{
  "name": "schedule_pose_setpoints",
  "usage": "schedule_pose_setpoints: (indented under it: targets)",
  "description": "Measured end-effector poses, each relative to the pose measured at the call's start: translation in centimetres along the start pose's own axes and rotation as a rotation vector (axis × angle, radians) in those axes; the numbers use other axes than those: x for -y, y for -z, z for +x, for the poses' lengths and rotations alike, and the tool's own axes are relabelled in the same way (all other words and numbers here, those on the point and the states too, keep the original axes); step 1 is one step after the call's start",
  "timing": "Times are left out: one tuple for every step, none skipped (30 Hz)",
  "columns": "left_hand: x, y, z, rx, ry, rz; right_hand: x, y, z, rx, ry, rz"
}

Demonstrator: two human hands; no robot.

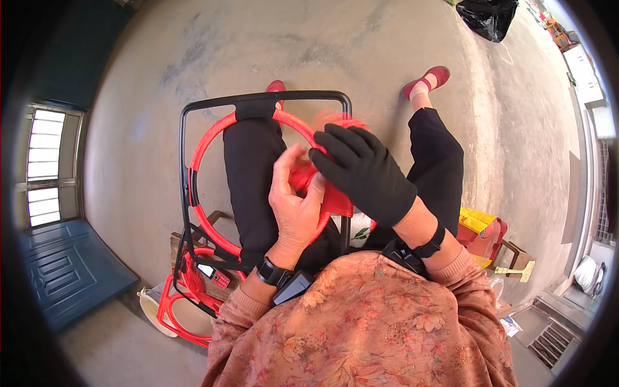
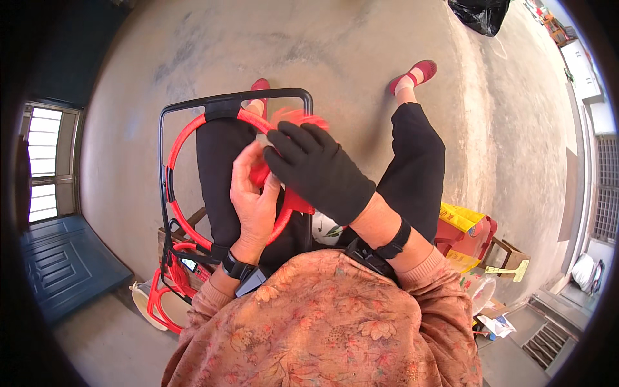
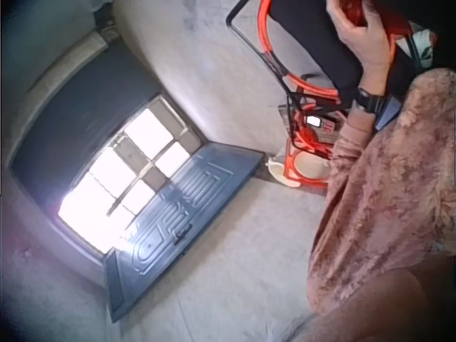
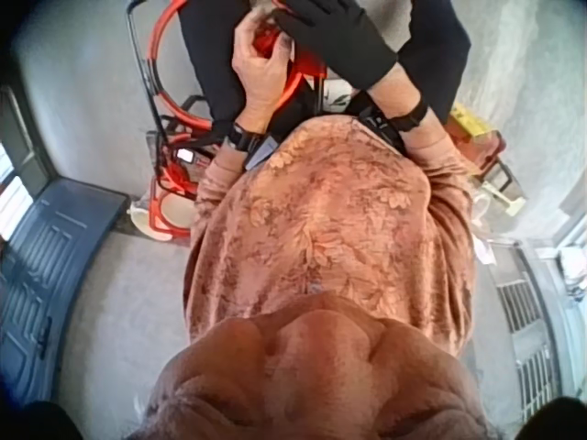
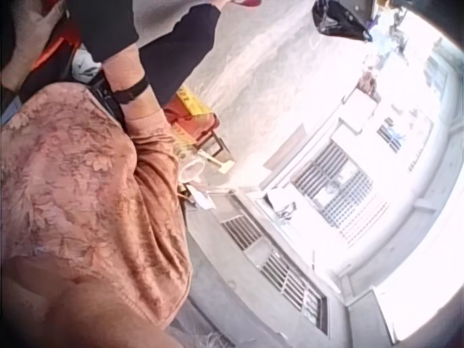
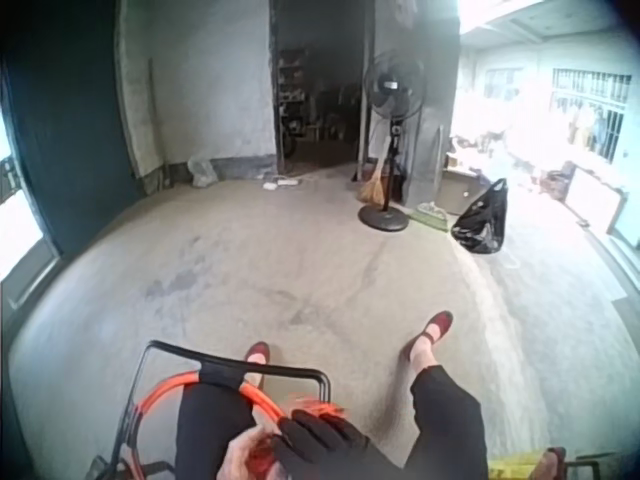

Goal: Wrapping a circular plastic frame with red twine as part of a manufacturing process.

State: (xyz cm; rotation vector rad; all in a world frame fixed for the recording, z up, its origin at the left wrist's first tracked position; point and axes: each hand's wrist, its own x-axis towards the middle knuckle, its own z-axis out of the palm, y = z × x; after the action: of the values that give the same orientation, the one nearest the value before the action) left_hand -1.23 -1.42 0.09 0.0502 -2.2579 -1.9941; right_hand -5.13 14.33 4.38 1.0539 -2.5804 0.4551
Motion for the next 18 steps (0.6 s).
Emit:
schedule_pose_setpoints:
  targets:
    - [0.1, 0.2, -0.1, 0.023, 0.075, 0.016, 0.1, 0.0, 0.1, -0.033, 0.034, 0.009]
    - [0.3, 0.3, -0.1, 0.018, 0.073, 0.015, 0.3, -0.1, -0.4, -0.033, 0.04, 0.009]
    - [0.8, 0.3, -0.2, -0.008, 0.188, -0.104, 0.3, -0.4, -1.5, -0.085, -0.424, 0.385]
    - [1.4, 0.3, -0.2, -0.034, 0.302, -0.225, 0.0, -0.8, -2.5, -0.134, -0.889, 0.759]
    - [1.8, 0.2, -0.3, -0.035, 0.303, -0.227, -0.8, -1.0, -3.2, -0.132, -0.887, 0.757]
    - [2.3, 0.2, -0.3, 0.009, 0.342, -0.349, -1.9, -1.4, -3.7, -0.123, -1.011, 1.205]
    - [2.9, 0.2, -0.4, 0.053, 0.38, -0.47, -2.7, -2.2, -4.3, -0.108, -1.111, 1.66]
    - [3.2, 0.2, -0.2, 0.063, 0.363, -0.467, -2.9, -3.1, -4.2, -0.032, -1.108, 1.81]
    - [3.2, 0.0, -0.3, 0.063, 0.363, -0.468, -2.9, -3.4, -4.3, -0.031, -1.108, 1.809]
    - [3.1, -0.2, -0.4, 0.066, 0.371, -0.497, -2.9, -3.8, -4.4, 0.155, -1.022, 1.665]
    - [2.8, -0.3, -0.4, 0.066, 0.379, -0.524, -2.7, -3.9, -4.2, 0.331, -0.929, 1.515]
    - [2.7, -0.3, -0.3, 0.068, 0.391, -0.487, -2.7, -4.0, -4.2, 0.43, -0.905, 1.522]
    - [2.8, -0.2, -0.3, 0.067, 0.391, -0.485, -2.8, -4.3, -4.2, 0.431, -0.904, 1.524]
    - [2.9, -0.2, -0.3, 0.067, 0.416, -0.527, -3.0, -4.5, -4.2, 0.542, -0.869, 1.501]
    - [2.8, -0.2, -0.2, 0.067, 0.44, -0.57, -3.3, -4.8, -4.3, 0.652, -0.832, 1.475]
    - [2.7, -0.2, -0.2, 0.068, 0.441, -0.568, -3.6, -5.2, -4.6, 0.651, -0.833, 1.476]
    - [1.9, -0.2, -0.1, 0.076, 0.481, -0.657, -4.0, -5.6, -5.0, 0.548, -0.862, 1.428]
    - [1.5, -0.2, 0.0, 0.084, 0.522, -0.746, -4.5, -5.8, -5.4, 0.446, -0.889, 1.378]
